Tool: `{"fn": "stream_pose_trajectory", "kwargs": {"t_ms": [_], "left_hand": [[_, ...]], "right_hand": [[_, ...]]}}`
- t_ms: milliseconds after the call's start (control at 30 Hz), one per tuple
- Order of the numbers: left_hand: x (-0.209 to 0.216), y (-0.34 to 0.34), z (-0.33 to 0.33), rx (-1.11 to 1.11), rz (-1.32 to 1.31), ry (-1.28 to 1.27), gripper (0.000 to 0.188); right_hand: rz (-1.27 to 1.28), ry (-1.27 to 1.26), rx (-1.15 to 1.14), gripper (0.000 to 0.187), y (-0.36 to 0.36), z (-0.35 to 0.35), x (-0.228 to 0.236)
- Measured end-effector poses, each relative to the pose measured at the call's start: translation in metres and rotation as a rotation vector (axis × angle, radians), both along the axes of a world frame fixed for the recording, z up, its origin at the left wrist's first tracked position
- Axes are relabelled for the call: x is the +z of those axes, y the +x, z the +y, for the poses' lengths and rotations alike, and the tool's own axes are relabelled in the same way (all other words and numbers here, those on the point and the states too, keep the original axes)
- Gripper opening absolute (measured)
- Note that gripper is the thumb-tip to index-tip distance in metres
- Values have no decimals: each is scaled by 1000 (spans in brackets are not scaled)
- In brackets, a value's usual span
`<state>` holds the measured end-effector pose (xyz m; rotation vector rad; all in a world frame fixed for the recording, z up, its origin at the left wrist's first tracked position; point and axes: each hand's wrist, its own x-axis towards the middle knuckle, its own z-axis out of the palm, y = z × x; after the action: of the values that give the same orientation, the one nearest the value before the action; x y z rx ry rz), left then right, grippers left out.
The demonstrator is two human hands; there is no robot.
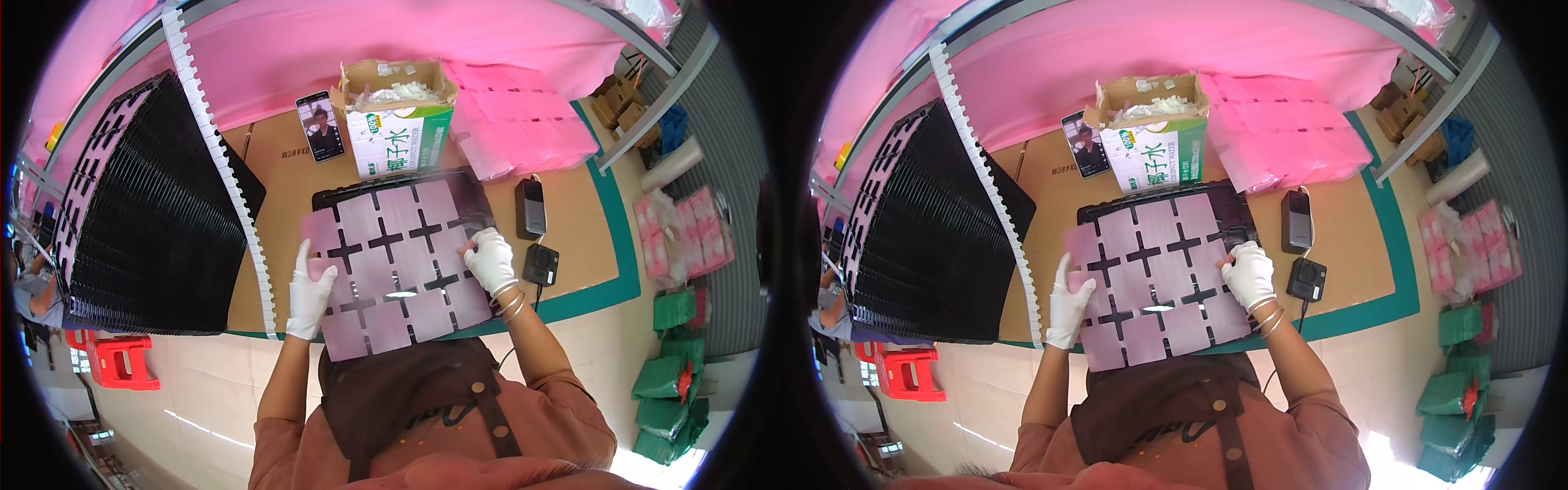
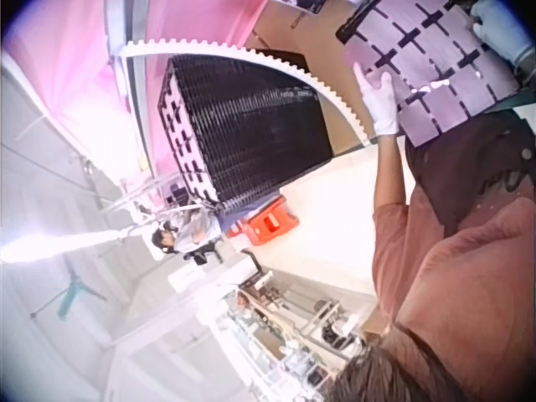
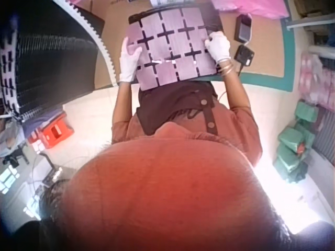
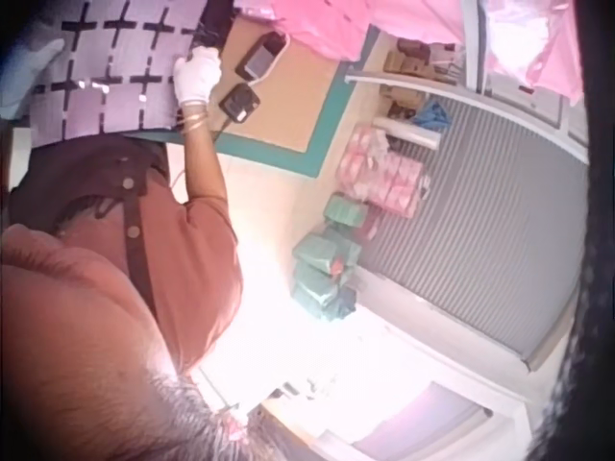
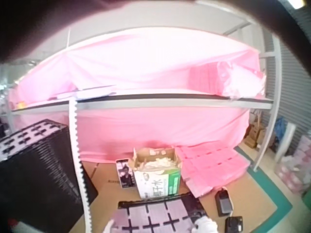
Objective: The person assembles black plastic trays by applying white adhesive from a tube into the tray's grid compartments and then pressing pink foam inserts into place. The person repeats this process for multiple trays, stacking the completed units to the side.
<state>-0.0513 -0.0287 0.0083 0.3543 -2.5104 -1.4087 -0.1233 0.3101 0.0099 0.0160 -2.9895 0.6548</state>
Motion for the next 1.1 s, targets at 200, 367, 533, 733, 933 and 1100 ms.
{"fn": "stream_pose_trajectory", "kwargs": {"t_ms": [200, 367, 533, 733, 933, 1100], "left_hand": [[7, -22, 21, -18, -153, -204, 62], [13, -44, 37, 11, -188, -412, 55], [24, -54, 41, -24, -277, -457, 51], [15, -50, 29, 75, -199, -562, 50], [18, -50, 2, 210, 216, -702, 44], [8, -73, 49, -391, -40, -711, 66]], "right_hand": [[168, -22, -115, 18, -14, 21, -3], [86, 105, -148, 23, -21, 22, 1], [136, 171, -123, 24, -24, 29, -10], [173, 148, -122, 23, -21, 30, 2], [125, -251, -41, 18, -46, 26, 8], [-323, -1365, 157, 19, -118, -9, -28]]}}
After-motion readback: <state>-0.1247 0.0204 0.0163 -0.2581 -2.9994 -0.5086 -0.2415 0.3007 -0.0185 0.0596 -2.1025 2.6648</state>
